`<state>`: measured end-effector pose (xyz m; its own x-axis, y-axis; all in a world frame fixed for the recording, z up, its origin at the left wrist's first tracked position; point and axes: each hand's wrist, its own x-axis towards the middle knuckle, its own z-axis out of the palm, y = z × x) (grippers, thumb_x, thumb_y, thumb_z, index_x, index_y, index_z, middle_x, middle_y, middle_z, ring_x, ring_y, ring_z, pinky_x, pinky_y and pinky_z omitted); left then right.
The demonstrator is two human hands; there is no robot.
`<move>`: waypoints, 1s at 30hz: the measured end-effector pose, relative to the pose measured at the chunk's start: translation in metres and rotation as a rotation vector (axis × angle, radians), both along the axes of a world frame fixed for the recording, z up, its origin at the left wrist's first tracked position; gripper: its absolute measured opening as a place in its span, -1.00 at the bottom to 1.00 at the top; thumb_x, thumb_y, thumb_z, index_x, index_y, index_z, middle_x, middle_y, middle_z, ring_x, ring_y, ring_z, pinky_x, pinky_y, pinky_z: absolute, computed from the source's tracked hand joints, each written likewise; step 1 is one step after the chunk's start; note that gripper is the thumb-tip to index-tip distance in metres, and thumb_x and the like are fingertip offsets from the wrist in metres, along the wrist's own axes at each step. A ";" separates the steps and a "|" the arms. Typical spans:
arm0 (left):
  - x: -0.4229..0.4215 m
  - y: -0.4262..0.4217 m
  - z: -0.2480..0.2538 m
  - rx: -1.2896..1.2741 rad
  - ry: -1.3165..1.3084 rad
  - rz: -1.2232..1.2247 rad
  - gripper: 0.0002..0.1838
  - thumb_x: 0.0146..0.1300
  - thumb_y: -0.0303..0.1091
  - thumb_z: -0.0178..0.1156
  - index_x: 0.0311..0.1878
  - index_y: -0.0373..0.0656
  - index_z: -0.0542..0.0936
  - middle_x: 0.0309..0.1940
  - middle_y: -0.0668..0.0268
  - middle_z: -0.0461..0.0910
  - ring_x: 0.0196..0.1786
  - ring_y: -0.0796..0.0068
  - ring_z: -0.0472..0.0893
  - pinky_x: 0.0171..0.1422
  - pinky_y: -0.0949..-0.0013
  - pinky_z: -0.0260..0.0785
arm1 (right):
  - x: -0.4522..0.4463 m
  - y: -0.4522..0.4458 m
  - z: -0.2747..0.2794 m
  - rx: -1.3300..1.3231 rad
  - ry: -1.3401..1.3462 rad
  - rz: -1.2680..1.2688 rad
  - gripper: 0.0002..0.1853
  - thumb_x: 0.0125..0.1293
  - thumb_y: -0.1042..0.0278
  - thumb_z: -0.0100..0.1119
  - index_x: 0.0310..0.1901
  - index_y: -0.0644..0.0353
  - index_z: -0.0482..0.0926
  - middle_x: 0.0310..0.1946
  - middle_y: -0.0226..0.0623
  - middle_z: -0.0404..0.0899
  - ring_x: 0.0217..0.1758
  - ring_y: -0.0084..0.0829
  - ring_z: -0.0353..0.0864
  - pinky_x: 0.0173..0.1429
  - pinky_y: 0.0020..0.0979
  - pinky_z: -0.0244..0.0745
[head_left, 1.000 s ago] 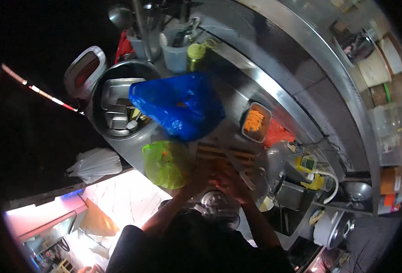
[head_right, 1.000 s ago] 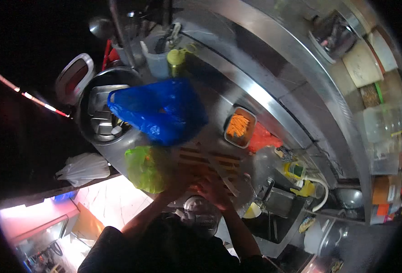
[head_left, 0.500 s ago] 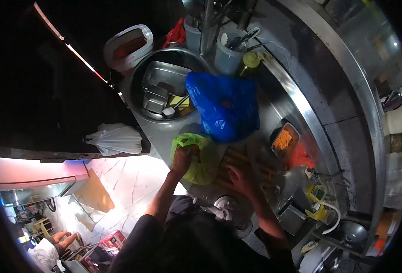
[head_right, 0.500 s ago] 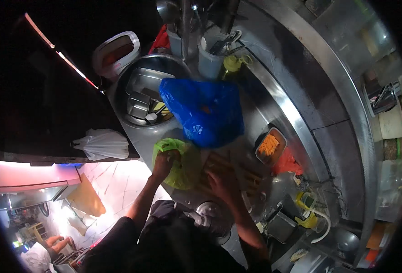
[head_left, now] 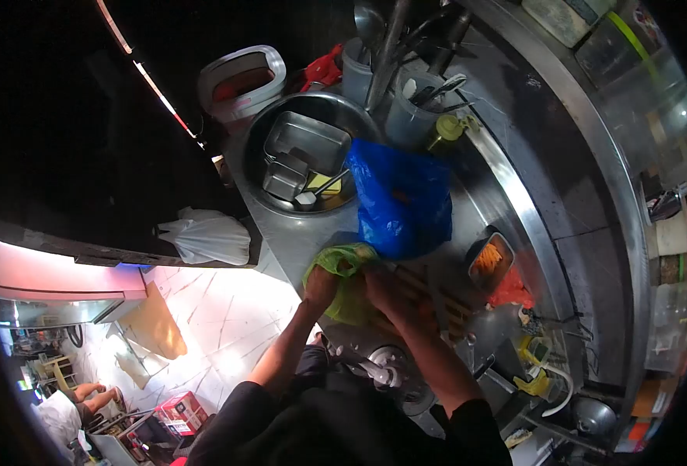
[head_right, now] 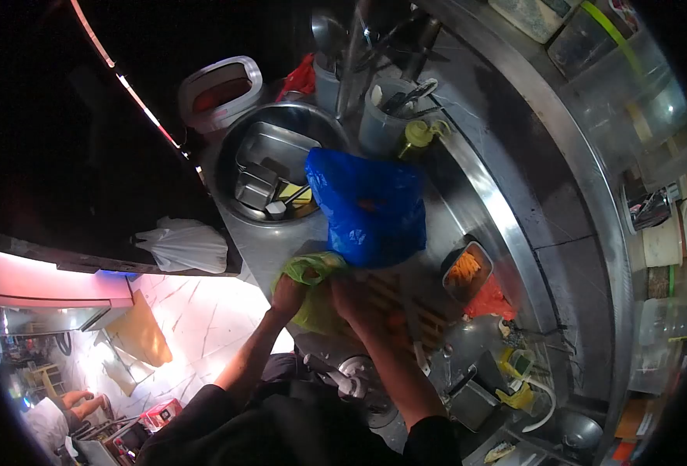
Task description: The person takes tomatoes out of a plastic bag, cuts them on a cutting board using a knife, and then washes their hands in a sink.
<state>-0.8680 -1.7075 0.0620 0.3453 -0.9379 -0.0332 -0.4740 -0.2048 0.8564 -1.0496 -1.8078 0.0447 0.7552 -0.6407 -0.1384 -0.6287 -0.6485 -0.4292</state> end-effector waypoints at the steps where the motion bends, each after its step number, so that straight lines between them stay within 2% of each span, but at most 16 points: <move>1: -0.005 0.004 -0.001 0.103 -0.041 0.021 -0.66 0.54 -0.19 0.11 0.15 -0.22 0.65 0.13 -0.09 0.65 0.25 -0.12 0.61 0.31 -0.02 0.46 | 0.004 0.001 0.012 0.024 0.065 -0.024 -0.73 0.40 0.37 0.14 0.07 0.21 0.65 0.06 0.06 0.68 0.17 0.08 0.67 0.21 0.09 0.56; 2: -0.009 0.009 -0.003 0.206 -0.083 0.041 -0.65 0.56 -0.17 0.07 0.15 -0.22 0.65 0.13 -0.10 0.65 0.25 -0.13 0.61 0.32 -0.02 0.45 | 0.013 0.003 0.038 0.048 0.131 -0.049 -0.74 0.39 0.38 0.14 0.05 0.22 0.66 0.06 0.05 0.68 0.17 0.08 0.67 0.21 0.09 0.56; 5: -0.011 0.025 -0.036 0.296 -0.297 -0.094 -0.71 0.39 -0.34 0.15 0.05 -0.28 0.67 -0.10 -0.08 0.74 -0.05 -0.17 0.75 0.00 -0.15 0.60 | 0.034 0.013 0.058 0.026 0.227 -0.066 -0.76 0.34 0.41 0.14 -0.03 0.25 0.69 0.02 0.06 0.69 0.15 0.10 0.68 0.19 0.09 0.58; 7: -0.012 0.026 -0.053 0.272 -0.138 -0.082 -0.66 0.52 -0.30 0.07 0.22 -0.24 0.61 0.09 -0.08 0.68 0.19 -0.14 0.65 0.26 -0.08 0.48 | 0.045 0.017 0.059 -0.035 0.228 -0.051 -0.78 0.32 0.41 0.16 -0.09 0.25 0.71 -0.02 0.07 0.69 0.11 0.12 0.69 0.15 0.09 0.59; 9: -0.012 0.021 -0.046 0.215 0.024 -0.042 -0.61 0.57 -0.28 0.04 0.32 -0.22 0.57 0.21 -0.09 0.64 0.32 -0.11 0.59 0.41 -0.03 0.42 | 0.047 0.020 0.050 -0.107 0.203 -0.031 -0.80 0.29 0.40 0.19 -0.13 0.25 0.72 -0.06 0.08 0.68 0.05 0.13 0.69 0.10 0.08 0.61; 12: -0.016 0.017 -0.025 0.107 0.212 0.030 -0.55 0.52 -0.25 0.10 0.38 -0.23 0.53 0.24 -0.10 0.63 0.35 -0.08 0.59 0.44 0.00 0.40 | 0.042 0.021 0.023 -0.238 0.023 -0.051 -0.80 0.26 0.41 0.20 -0.14 0.22 0.73 -0.13 0.08 0.68 -0.04 0.13 0.70 0.03 0.06 0.62; 14: -0.014 0.022 -0.033 0.070 0.245 0.025 -0.50 0.49 -0.20 0.16 0.40 -0.23 0.52 0.24 -0.09 0.64 0.35 -0.04 0.61 0.43 0.04 0.41 | 0.042 0.024 0.023 -0.221 0.063 -0.033 -0.80 0.26 0.42 0.20 -0.13 0.22 0.72 -0.10 0.07 0.67 -0.01 0.13 0.68 0.03 0.07 0.60; 17: -0.016 0.018 -0.041 0.235 0.120 0.085 -0.45 0.43 -0.13 0.25 0.37 -0.24 0.55 0.18 -0.01 0.71 0.25 -0.01 0.68 0.34 0.05 0.49 | 0.048 0.028 0.048 -0.205 0.120 -0.024 -0.81 0.27 0.42 0.20 -0.12 0.24 0.69 -0.03 0.08 0.63 0.07 0.12 0.63 0.05 0.08 0.56; 18: -0.012 0.025 -0.047 -0.061 0.012 0.087 -0.73 0.39 -0.32 0.25 0.06 -0.25 0.71 -0.09 0.01 0.77 0.04 -0.05 0.75 0.10 0.05 0.57 | 0.049 0.030 0.063 -0.200 0.141 -0.028 -0.81 0.28 0.42 0.20 -0.12 0.25 0.67 -0.01 0.08 0.61 0.11 0.12 0.60 0.06 0.09 0.55; 21: -0.017 0.031 0.032 -0.102 0.353 0.257 -0.77 0.36 -0.33 0.34 -0.03 -0.25 0.75 -0.15 0.07 0.78 -0.06 0.10 0.78 0.03 0.08 0.59 | 0.032 0.035 0.074 -0.371 -0.081 0.056 -0.77 0.32 0.36 0.23 -0.05 0.27 0.62 0.06 0.09 0.57 0.17 0.11 0.54 0.08 0.10 0.51; 24: -0.017 0.038 0.050 -0.176 0.411 0.164 -0.80 0.35 -0.34 0.38 -0.06 -0.24 0.75 -0.20 0.13 0.77 -0.13 0.20 0.76 0.02 0.15 0.59 | 0.022 0.045 0.096 -0.371 -0.096 0.072 -0.76 0.28 0.34 0.25 -0.06 0.23 0.59 -0.12 -0.07 0.61 -0.06 -0.01 0.65 0.09 0.03 0.53; 27: -0.026 0.034 0.084 -0.223 0.376 0.139 -0.83 0.45 -0.35 0.30 -0.07 -0.26 0.72 -0.23 0.11 0.75 -0.17 0.15 0.74 -0.01 0.18 0.57 | 0.014 0.051 0.114 -0.235 -0.177 0.024 -0.74 0.32 0.30 0.28 -0.05 0.25 0.57 -0.11 -0.05 0.62 -0.08 -0.01 0.67 0.03 0.00 0.55; 30: -0.036 0.026 0.077 -0.325 0.188 0.123 -0.83 0.48 -0.35 0.26 -0.06 -0.27 0.68 -0.24 0.05 0.72 -0.20 0.05 0.72 -0.04 0.15 0.55 | 0.008 0.058 0.172 -0.070 -0.146 -0.067 -0.68 0.40 0.24 0.30 0.03 0.27 0.57 -0.08 -0.01 0.64 -0.07 0.03 0.67 0.00 -0.04 0.57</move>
<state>-0.9037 -1.6816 0.1393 0.4718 -0.8620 0.1853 -0.2916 0.0458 0.9554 -1.0420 -1.7499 0.2165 0.7190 -0.6948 0.0163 -0.6063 -0.6386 -0.4739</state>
